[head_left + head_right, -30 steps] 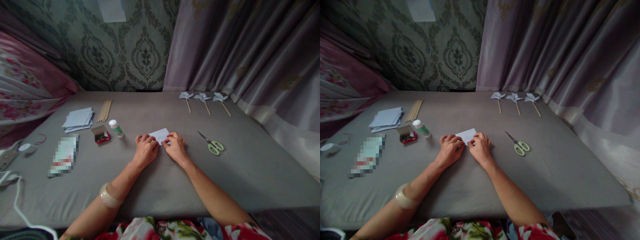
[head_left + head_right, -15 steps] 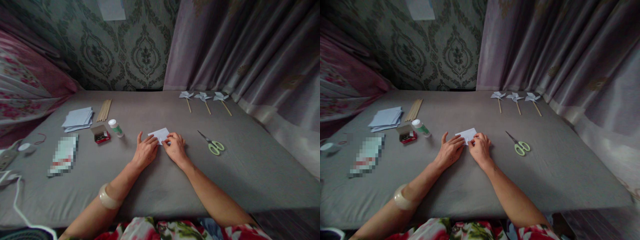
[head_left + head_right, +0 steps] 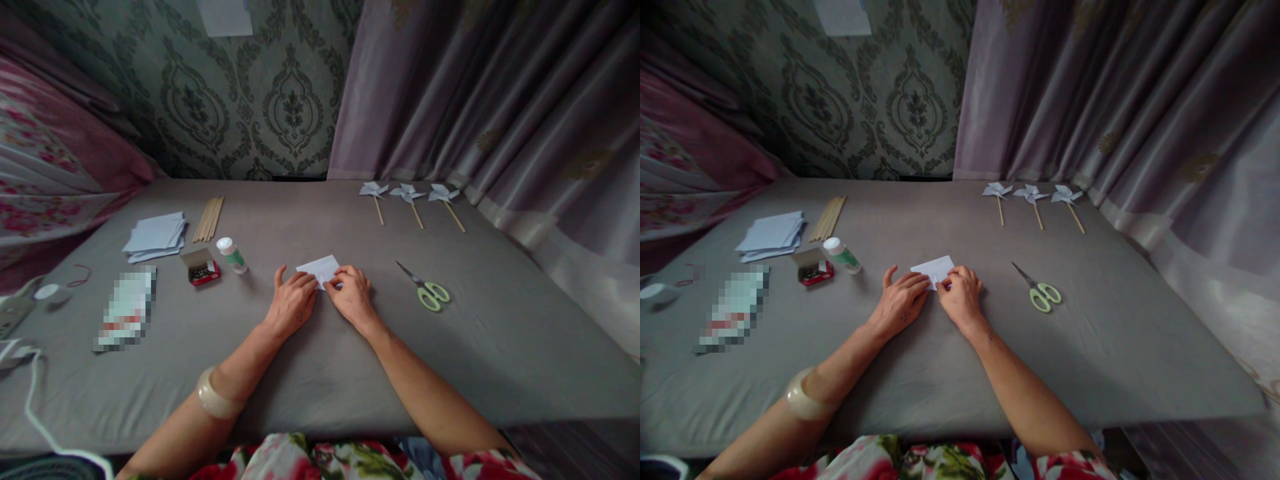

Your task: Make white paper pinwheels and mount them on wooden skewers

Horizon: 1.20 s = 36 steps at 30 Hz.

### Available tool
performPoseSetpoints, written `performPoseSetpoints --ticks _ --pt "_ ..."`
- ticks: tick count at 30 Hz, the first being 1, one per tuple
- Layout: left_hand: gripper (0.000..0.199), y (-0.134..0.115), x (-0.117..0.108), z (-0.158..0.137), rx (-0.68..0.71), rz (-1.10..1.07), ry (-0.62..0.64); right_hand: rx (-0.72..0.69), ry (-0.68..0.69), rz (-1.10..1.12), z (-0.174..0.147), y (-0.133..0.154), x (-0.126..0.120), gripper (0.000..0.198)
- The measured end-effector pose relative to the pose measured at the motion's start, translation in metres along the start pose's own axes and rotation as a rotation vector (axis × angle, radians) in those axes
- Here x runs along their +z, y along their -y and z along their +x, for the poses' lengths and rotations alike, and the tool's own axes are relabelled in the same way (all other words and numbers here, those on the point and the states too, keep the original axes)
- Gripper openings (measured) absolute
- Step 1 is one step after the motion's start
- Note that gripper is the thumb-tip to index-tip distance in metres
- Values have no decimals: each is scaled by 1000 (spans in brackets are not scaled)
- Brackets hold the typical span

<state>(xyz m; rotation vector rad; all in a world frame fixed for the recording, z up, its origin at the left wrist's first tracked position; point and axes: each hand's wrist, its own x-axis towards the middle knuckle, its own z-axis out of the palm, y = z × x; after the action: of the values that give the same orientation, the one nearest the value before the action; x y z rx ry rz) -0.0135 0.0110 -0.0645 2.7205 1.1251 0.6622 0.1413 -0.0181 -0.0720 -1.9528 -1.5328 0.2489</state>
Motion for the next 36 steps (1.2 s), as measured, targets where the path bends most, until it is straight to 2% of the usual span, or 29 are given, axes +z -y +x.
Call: performPoseSetpoints --ticks 36 --pt "32 -3 -3 4 -8 46 46 31 44 -18 4 2 -2 12"
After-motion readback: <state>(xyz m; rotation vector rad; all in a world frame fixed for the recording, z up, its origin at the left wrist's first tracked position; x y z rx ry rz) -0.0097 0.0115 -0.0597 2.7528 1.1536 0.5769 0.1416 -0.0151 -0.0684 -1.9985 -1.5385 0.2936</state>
